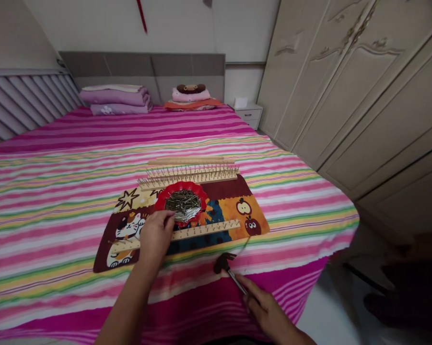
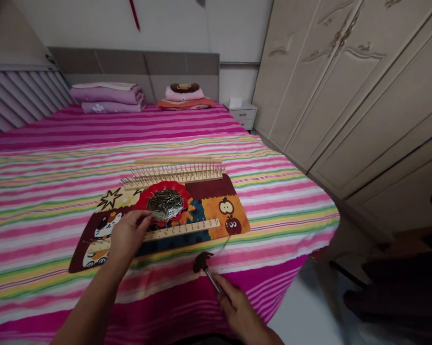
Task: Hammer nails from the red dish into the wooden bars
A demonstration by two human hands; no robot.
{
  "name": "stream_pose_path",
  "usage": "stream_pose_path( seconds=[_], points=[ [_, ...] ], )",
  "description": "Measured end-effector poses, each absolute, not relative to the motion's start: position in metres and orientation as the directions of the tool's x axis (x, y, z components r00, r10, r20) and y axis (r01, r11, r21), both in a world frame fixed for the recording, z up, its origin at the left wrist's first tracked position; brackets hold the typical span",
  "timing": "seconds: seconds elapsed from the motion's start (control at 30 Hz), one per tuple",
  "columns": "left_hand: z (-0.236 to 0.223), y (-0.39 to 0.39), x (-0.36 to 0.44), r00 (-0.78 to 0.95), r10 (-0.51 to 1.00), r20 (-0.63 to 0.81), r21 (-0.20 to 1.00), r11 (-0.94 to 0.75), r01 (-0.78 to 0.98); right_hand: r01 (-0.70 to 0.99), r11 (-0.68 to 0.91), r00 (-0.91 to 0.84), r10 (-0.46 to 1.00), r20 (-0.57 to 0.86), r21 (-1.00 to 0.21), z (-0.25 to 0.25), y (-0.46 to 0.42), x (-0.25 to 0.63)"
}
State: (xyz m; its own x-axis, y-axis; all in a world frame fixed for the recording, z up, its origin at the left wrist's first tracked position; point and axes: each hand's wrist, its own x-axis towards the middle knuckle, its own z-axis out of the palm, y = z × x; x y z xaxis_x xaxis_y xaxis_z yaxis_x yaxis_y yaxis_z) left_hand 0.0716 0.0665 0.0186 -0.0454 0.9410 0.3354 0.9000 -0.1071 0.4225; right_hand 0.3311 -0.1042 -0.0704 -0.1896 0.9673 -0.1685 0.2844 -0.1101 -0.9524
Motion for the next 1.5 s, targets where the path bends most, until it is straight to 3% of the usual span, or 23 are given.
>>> stream_pose_path(
  seconds=[0.17,0.27,0.4,0.73,0.8,0.9,1.0,1.1,1.27,1.5],
  points=[
    [0.029,0.108,0.084,0.094,0.989,-0.111,0.124,-0.08,0.989,0.256,-0.146,-0.164,0.968,-0.191,-0.956,-0.082,-0.105,0.331],
    [0.031,0.119,0.093,0.068,0.968,-0.242,0.018,-0.066,0.998,0.263,-0.125,-0.172,0.97,-0.174,-0.957,-0.08,-0.104,0.331],
    [0.034,0.123,0.097,0.071,0.959,-0.273,-0.037,-0.084,0.996,0.259,-0.149,-0.169,0.966,-0.196,-0.954,-0.078,-0.103,0.33],
    [0.038,0.121,0.078,0.212,0.951,-0.226,-0.002,-0.218,0.976,0.27,-0.16,-0.153,0.967,-0.206,-0.95,-0.075,-0.102,0.33],
    [0.04,0.119,0.069,0.216,0.958,-0.188,0.079,-0.205,0.976,0.263,-0.163,-0.149,0.967,-0.207,-0.951,-0.074,-0.102,0.329],
    [0.042,0.112,0.054,0.176,0.981,-0.083,0.386,-0.131,0.913,0.256,-0.168,-0.156,0.965,-0.212,-0.952,-0.074,-0.102,0.329],
    [0.044,0.098,0.043,0.097,0.995,-0.035,0.729,-0.041,0.683,0.25,-0.165,-0.134,0.97,-0.203,-0.954,-0.079,-0.103,0.329],
    [0.046,0.078,0.041,0.014,0.994,-0.104,0.928,0.092,0.362,0.23,-0.157,-0.121,0.975,-0.188,-0.96,-0.084,-0.105,0.329],
    [0.031,0.048,0.045,-0.123,0.963,-0.24,0.969,0.245,0.026,0.218,-0.2,-0.146,0.961,-0.235,-0.955,-0.086,-0.108,0.327],
    [-0.014,0.036,0.059,-0.233,0.958,-0.17,0.977,0.194,0.084,0.232,-0.194,-0.134,0.964,-0.229,-0.953,-0.085,-0.108,0.326]
  ],
)
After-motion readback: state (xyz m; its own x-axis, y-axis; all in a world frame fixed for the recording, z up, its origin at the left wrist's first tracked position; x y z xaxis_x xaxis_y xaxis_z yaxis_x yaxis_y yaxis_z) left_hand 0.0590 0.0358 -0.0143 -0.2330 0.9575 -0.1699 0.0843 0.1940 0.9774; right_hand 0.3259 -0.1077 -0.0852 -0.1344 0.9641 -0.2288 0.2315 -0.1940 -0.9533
